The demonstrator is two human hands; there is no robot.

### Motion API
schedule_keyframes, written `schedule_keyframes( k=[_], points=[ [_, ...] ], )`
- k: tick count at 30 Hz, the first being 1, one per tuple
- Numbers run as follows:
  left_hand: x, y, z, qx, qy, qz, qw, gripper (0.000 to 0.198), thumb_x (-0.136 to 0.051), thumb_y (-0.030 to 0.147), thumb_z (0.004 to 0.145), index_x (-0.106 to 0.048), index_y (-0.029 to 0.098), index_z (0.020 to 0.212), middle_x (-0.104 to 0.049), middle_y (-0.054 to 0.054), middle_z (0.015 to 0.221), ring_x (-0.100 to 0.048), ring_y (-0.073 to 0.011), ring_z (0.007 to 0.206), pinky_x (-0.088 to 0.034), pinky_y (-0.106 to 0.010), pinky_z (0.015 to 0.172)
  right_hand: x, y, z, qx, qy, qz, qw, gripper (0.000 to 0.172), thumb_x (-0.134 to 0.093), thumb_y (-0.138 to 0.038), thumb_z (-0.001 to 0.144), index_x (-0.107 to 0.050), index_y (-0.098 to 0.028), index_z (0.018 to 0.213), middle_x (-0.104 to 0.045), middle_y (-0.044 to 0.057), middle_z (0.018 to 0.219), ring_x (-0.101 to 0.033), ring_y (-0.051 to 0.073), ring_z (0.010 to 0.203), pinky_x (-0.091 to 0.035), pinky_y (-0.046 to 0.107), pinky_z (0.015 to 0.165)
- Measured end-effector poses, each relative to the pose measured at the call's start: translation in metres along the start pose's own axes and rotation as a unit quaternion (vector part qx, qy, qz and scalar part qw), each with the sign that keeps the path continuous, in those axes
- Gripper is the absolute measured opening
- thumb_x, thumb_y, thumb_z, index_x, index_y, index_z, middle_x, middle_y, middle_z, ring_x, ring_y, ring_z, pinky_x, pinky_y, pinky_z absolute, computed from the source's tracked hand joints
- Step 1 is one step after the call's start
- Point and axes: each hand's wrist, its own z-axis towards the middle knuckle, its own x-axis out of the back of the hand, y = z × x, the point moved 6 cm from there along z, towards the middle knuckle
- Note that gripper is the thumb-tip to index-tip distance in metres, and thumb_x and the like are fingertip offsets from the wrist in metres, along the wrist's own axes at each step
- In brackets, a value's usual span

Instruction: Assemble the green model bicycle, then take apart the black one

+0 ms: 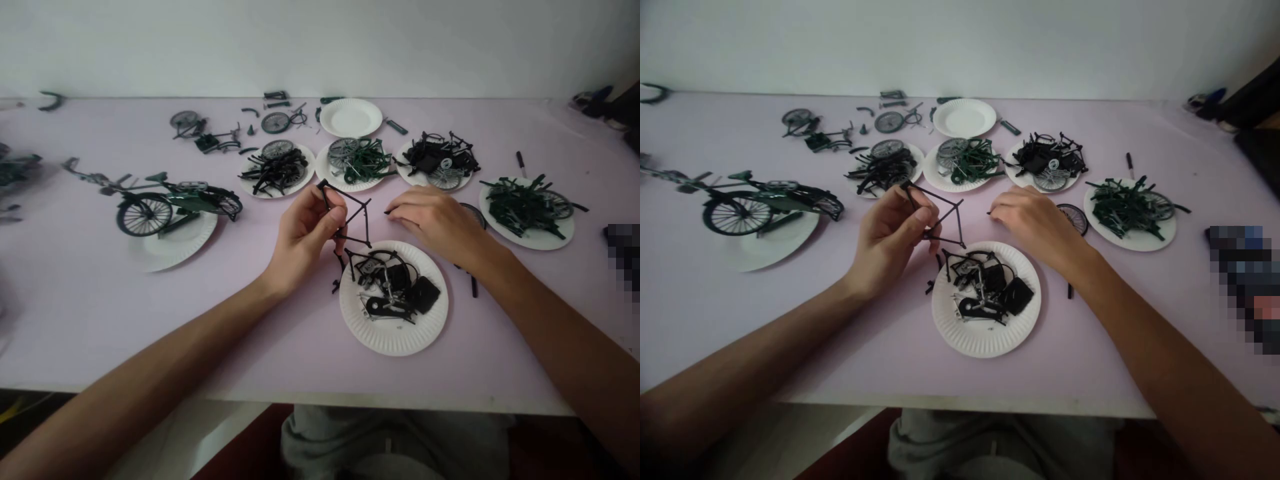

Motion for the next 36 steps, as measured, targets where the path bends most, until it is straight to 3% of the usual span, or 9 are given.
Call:
schedule_keyframes(
  k=[4, 7, 10, 17, 22, 29, 36],
  points=[
    [0.003, -0.002, 0.000, 0.030, -0.001, 0.046, 0.998, 0.033, -0.087, 0.030, 0.081, -0.060, 0.019, 0.097, -0.061, -0.002, 0.096, -0.063, -0.0119, 0.079, -0.058, -0.022, 0.067, 0.004, 0.000, -0.008, -0.017, 0.031, 0.007, 0.999, 0.024, -0.054, -0.011, 0.099, -0.077, -0.018, 0.100, -0.078, 0.009, 0.107, -0.070, 0.026, 0.100, -0.053, 0.044, 0.095],
    [0.005, -0.003, -0.003, 0.039, -0.001, 0.061, 0.997, 0.035, -0.090, 0.026, 0.077, -0.063, 0.019, 0.098, -0.067, -0.004, 0.098, -0.066, -0.0137, 0.086, -0.058, -0.021, 0.072, 0.005, -0.001, -0.013, -0.037, 0.045, 0.021, 0.998, 0.015, -0.060, -0.017, 0.098, -0.073, -0.021, 0.107, -0.077, 0.008, 0.106, -0.070, 0.026, 0.100, -0.052, 0.044, 0.095],
    [0.004, -0.002, -0.006, 0.048, -0.001, 0.068, 0.997, 0.030, -0.088, 0.030, 0.081, -0.066, 0.019, 0.098, -0.068, -0.003, 0.089, -0.066, -0.0138, 0.078, -0.058, -0.023, 0.070, 0.008, -0.004, -0.015, -0.055, 0.063, 0.058, 0.995, 0.016, -0.063, -0.017, 0.097, -0.069, -0.022, 0.110, -0.075, 0.008, 0.111, -0.070, 0.026, 0.104, -0.053, 0.043, 0.096],
    [0.004, 0.006, -0.007, 0.038, 0.004, 0.084, 0.996, 0.025, -0.085, 0.037, 0.084, -0.072, 0.017, 0.091, -0.068, -0.003, 0.083, -0.063, -0.0120, 0.072, -0.054, -0.024, 0.067, 0.021, -0.015, -0.019, -0.148, 0.122, 0.215, 0.958, 0.008, -0.067, -0.015, 0.090, -0.067, -0.022, 0.093, -0.071, 0.004, 0.100, -0.068, 0.020, 0.090, -0.057, 0.034, 0.082],
    [0.007, 0.011, -0.005, -0.008, 0.012, 0.107, 0.994, 0.019, -0.085, 0.032, 0.084, -0.076, 0.017, 0.091, -0.074, -0.006, 0.093, -0.068, -0.0159, 0.086, -0.057, -0.028, 0.081, 0.014, -0.021, -0.023, -0.194, 0.105, 0.311, 0.924, 0.005, -0.070, -0.024, 0.092, -0.073, -0.023, 0.096, -0.077, 0.004, 0.102, -0.073, 0.021, 0.096, -0.060, 0.034, 0.085],
    [0.005, 0.014, -0.006, -0.039, 0.009, 0.109, 0.993, 0.004, -0.080, 0.022, 0.086, -0.078, 0.019, 0.087, -0.072, -0.005, 0.091, -0.067, -0.0151, 0.086, -0.058, -0.028, 0.082, 0.010, -0.011, -0.027, -0.249, 0.120, 0.376, 0.884, 0.014, -0.082, -0.031, 0.082, -0.079, -0.022, 0.093, -0.079, 0.003, 0.091, -0.075, 0.019, 0.080, -0.065, 0.033, 0.078],
    [0.002, 0.014, -0.009, -0.024, 0.006, 0.107, 0.994, 0.001, -0.077, 0.019, 0.087, -0.078, 0.019, 0.087, -0.072, -0.005, 0.091, -0.067, -0.0143, 0.085, -0.058, -0.028, 0.081, 0.014, -0.020, -0.026, -0.228, 0.106, 0.389, 0.886, 0.013, -0.076, -0.031, 0.088, -0.083, -0.026, 0.098, -0.080, 0.002, 0.089, -0.074, 0.017, 0.075, -0.065, 0.031, 0.075]
  ],
)
